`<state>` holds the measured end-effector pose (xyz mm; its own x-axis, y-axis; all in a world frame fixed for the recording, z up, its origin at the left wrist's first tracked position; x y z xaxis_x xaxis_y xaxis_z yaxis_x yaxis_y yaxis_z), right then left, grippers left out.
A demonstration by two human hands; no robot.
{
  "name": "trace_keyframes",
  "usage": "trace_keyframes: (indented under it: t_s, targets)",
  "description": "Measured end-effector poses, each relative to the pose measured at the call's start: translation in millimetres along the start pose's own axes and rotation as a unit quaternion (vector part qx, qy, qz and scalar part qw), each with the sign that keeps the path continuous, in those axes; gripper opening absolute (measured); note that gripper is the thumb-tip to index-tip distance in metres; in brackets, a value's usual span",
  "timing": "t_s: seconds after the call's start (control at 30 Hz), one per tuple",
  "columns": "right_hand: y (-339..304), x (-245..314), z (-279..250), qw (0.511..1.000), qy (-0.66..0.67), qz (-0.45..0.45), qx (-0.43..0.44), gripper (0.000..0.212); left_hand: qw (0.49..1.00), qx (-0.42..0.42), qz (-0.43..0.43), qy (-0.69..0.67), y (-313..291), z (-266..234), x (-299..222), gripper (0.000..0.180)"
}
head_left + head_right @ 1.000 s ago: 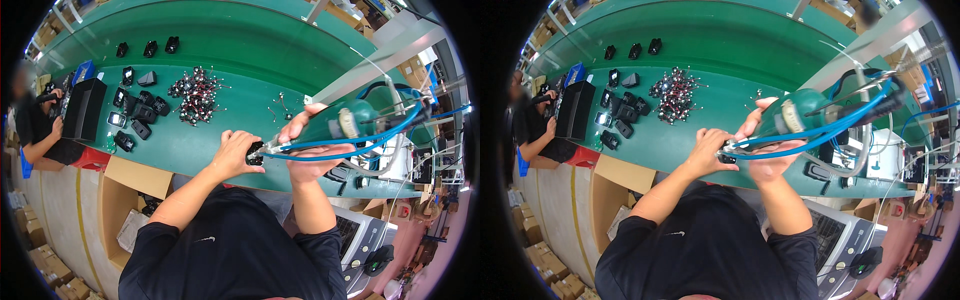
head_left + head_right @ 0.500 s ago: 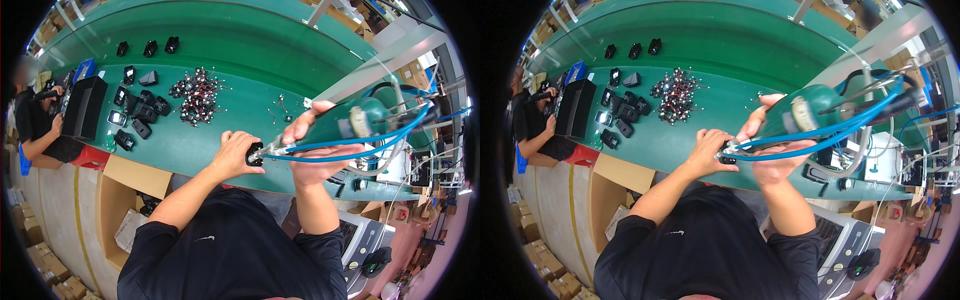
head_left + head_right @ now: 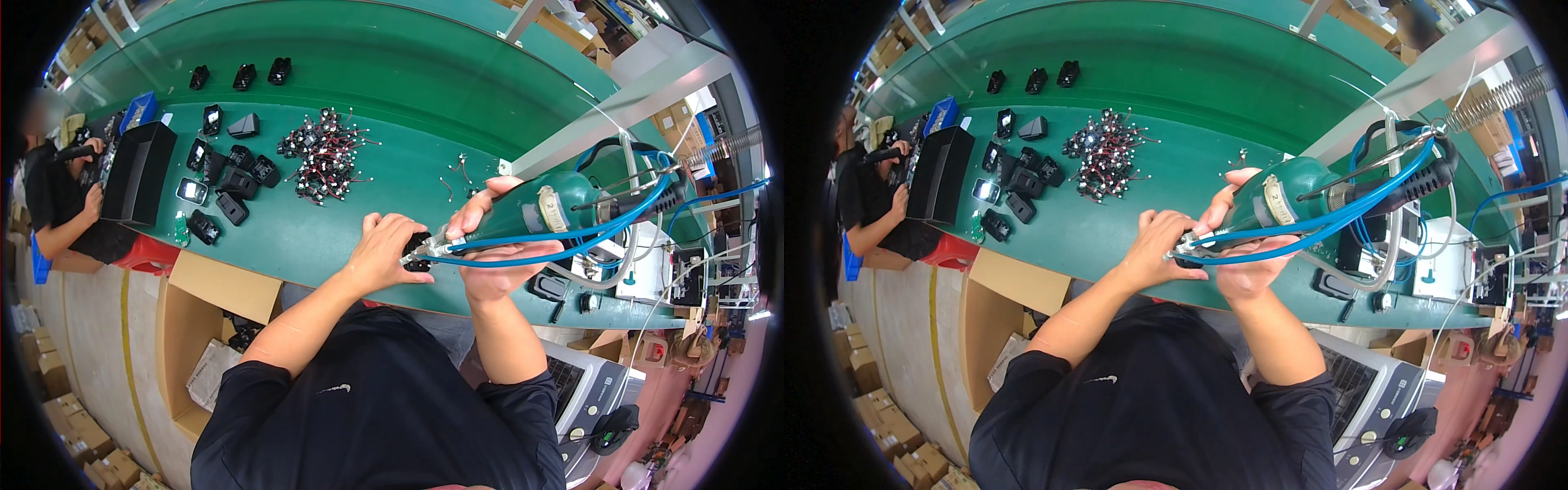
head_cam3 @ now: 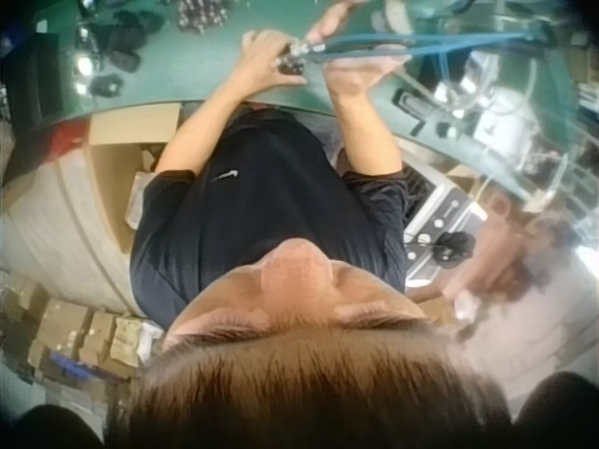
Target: Unpacking components and using a power screwdriver to assemble electronic housings.
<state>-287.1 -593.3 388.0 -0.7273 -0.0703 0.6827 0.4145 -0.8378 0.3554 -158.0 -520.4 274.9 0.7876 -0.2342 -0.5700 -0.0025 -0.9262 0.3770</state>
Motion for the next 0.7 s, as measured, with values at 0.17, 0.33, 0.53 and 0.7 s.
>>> trace_keyframes:
  t_s: [0.17,0.33,0.53,0.7]
  targets:
    - [-5,-6,-3,1.000,0.020,0.003,0.010,0.098,1.000,0.007,-0.003,-0.009,1,1,2,0.080]
    - [-4,-7,9,0.998,-0.046,0.037,-0.009,0.099,1.000,0.007,-0.006,-0.018,2,-4,4,0.080]
    - [51,65,28,0.994,0.037,-0.090,0.049,0.095,0.997,0.051,-0.037,-0.041,6,-11,5,0.078]
    - [46,118,26,0.965,-0.170,-0.200,0.007,0.085,0.999,0.005,0.008,0.047,97,-66,25,0.076]
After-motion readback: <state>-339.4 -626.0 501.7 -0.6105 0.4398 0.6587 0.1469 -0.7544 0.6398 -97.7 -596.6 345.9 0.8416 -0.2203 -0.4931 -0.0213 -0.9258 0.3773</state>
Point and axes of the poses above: each hand's wrist, its own y-axis towards the middle knuckle, its own z-axis out of the palm, x = y × z, the point moved 2 cm from there along y, towards the middle knuckle, and after that the axes turned 7 degrees about y, right-handed, at the moved point
